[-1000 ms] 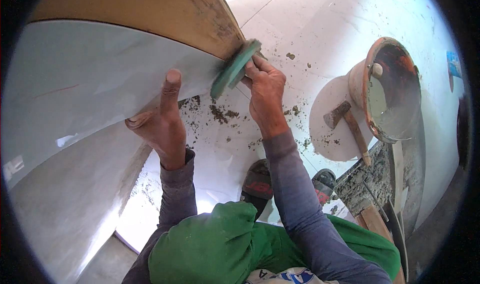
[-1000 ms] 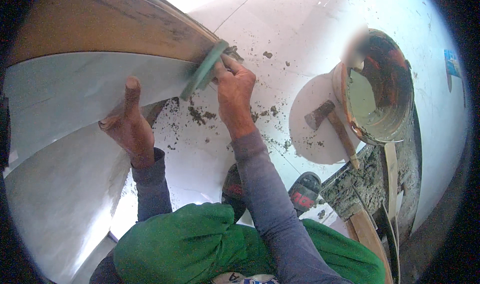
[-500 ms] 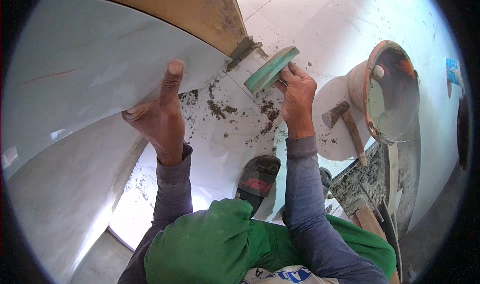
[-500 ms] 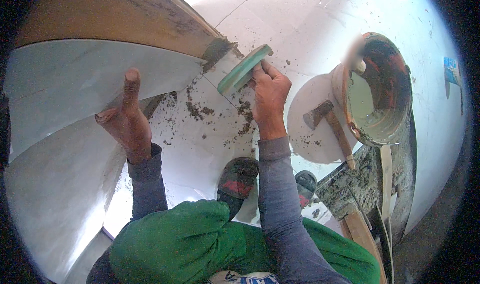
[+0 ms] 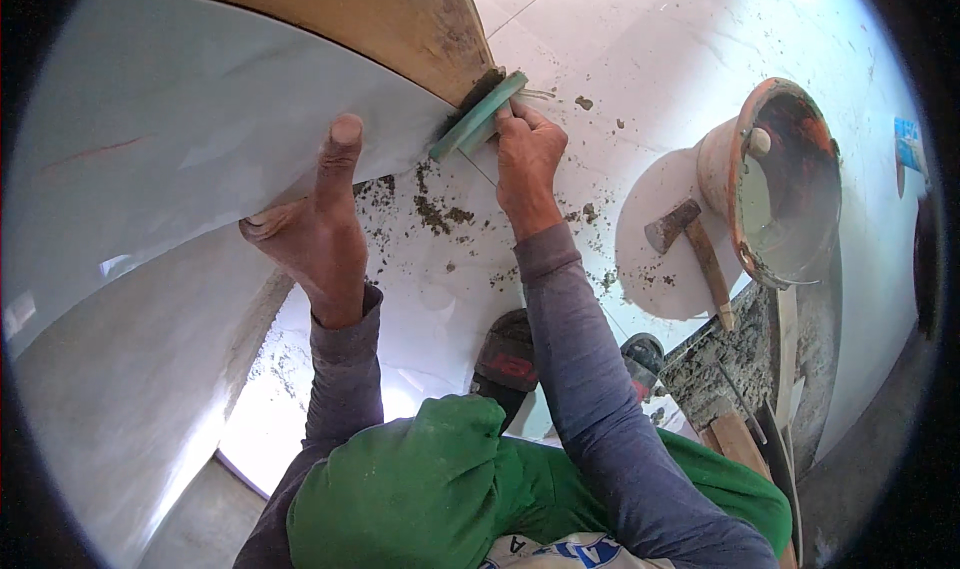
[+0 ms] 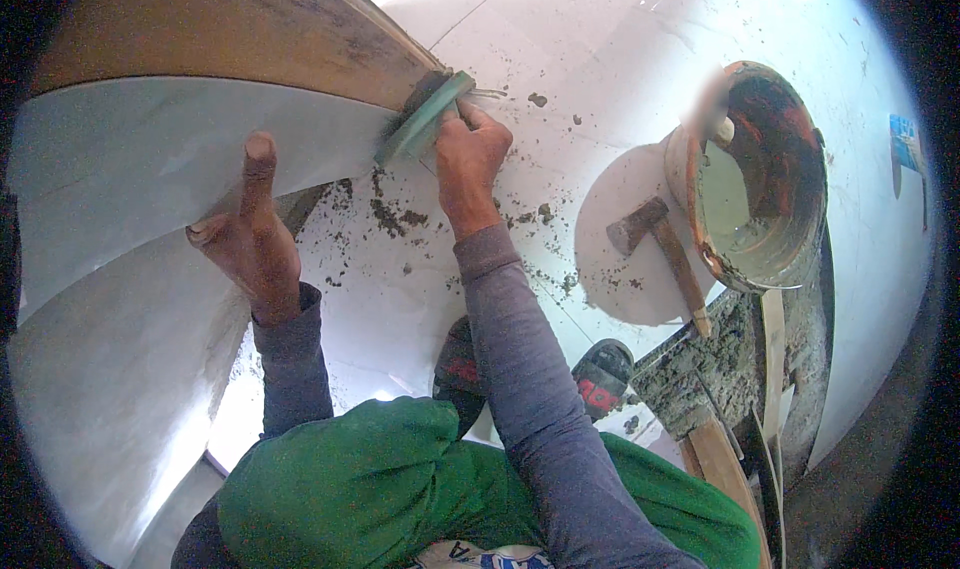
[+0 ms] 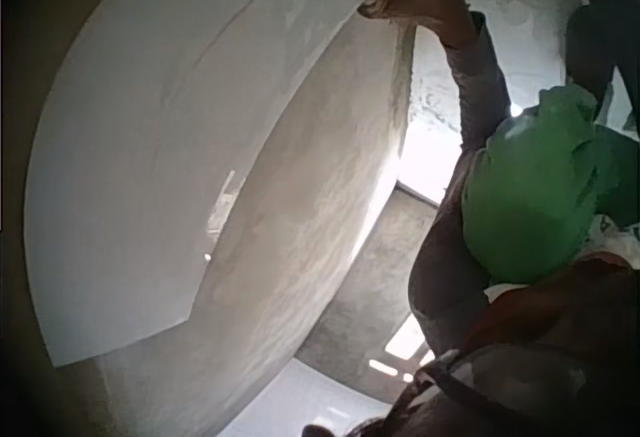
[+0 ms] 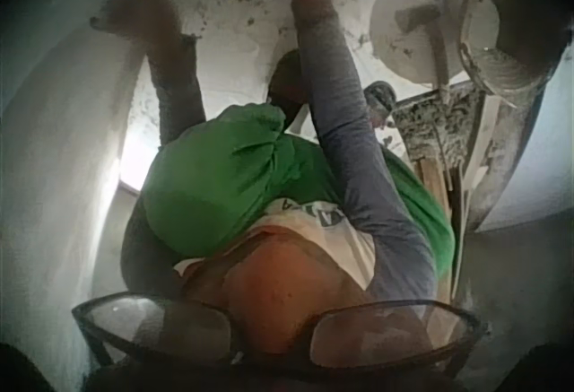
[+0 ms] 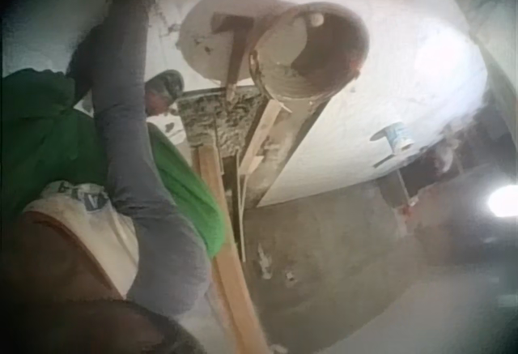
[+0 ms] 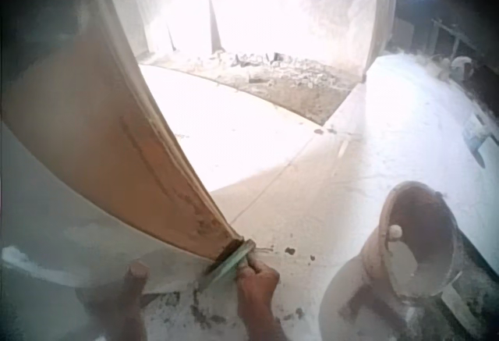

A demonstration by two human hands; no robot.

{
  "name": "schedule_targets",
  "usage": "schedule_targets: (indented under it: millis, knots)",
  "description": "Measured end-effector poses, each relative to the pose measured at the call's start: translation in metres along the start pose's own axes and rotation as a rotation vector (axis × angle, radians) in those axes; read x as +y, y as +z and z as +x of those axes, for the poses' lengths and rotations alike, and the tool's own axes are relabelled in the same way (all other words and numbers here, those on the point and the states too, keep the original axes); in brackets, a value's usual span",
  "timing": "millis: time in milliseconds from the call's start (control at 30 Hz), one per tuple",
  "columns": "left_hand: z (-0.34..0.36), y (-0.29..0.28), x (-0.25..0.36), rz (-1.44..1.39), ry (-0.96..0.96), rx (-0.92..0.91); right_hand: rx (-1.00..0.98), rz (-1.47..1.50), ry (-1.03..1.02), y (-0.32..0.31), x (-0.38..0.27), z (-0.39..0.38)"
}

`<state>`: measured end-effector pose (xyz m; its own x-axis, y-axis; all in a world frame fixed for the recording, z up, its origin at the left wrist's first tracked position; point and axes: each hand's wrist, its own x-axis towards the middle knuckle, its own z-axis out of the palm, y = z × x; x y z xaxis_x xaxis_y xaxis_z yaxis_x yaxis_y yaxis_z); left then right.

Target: The person uses a small axe and a scraper to chip away material from a wall corner, fits a white tile piece into the corner to check the alignment, then applies mortar from a bucket to the corner and the back of the tile before pressing it into place and smoothing the joint with a sponge.

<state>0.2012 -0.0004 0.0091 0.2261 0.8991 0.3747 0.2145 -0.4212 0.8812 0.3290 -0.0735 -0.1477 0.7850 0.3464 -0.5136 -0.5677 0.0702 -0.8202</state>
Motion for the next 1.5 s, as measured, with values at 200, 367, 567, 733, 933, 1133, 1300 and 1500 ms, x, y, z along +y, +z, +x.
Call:
schedule_targets:
  millis: [200, 367, 567, 733, 933, 1133, 1300, 1500]
  knots:
    - [0.003, -0.002, 0.001, 0.021, 0.047, 0.027, -0.195, 0.211, -0.018, -0.008, -0.038, -0.044]
    - [0.001, -0.003, 0.004, 0.004, 0.01, -0.019, -0.11, 0.123, 0.036, -0.022, -0.003, -0.009]
    - [-0.001, 0.004, 0.006, 0.035, 0.012, -0.021, -0.123, 0.125, 0.001, -0.004, -0.019, -0.012]
    - [0.002, -0.008, 0.008, 0.008, -0.075, -0.049, -0.323, 0.282, -0.094, -0.006, -0.104, -0.066]
    - [-0.003, 0.004, 0.014, -0.06, -0.043, 0.027, -0.195, 0.245, -0.252, -0.077, -0.129, -0.068]
    - [-0.001, -0.006, 0.023, 0.164, -0.1, -0.016, -0.155, 0.282, -0.224, -0.088, -0.123, -0.073]
    - [-0.004, -0.002, 0.031, 0.057, -0.065, 0.004, -0.169, 0.279, -0.21, -0.088, -0.124, -0.077]
    - [-0.004, -0.007, 0.034, 0.054, -0.099, -0.008, -0.199, 0.279, -0.24, -0.092, -0.124, -0.077]
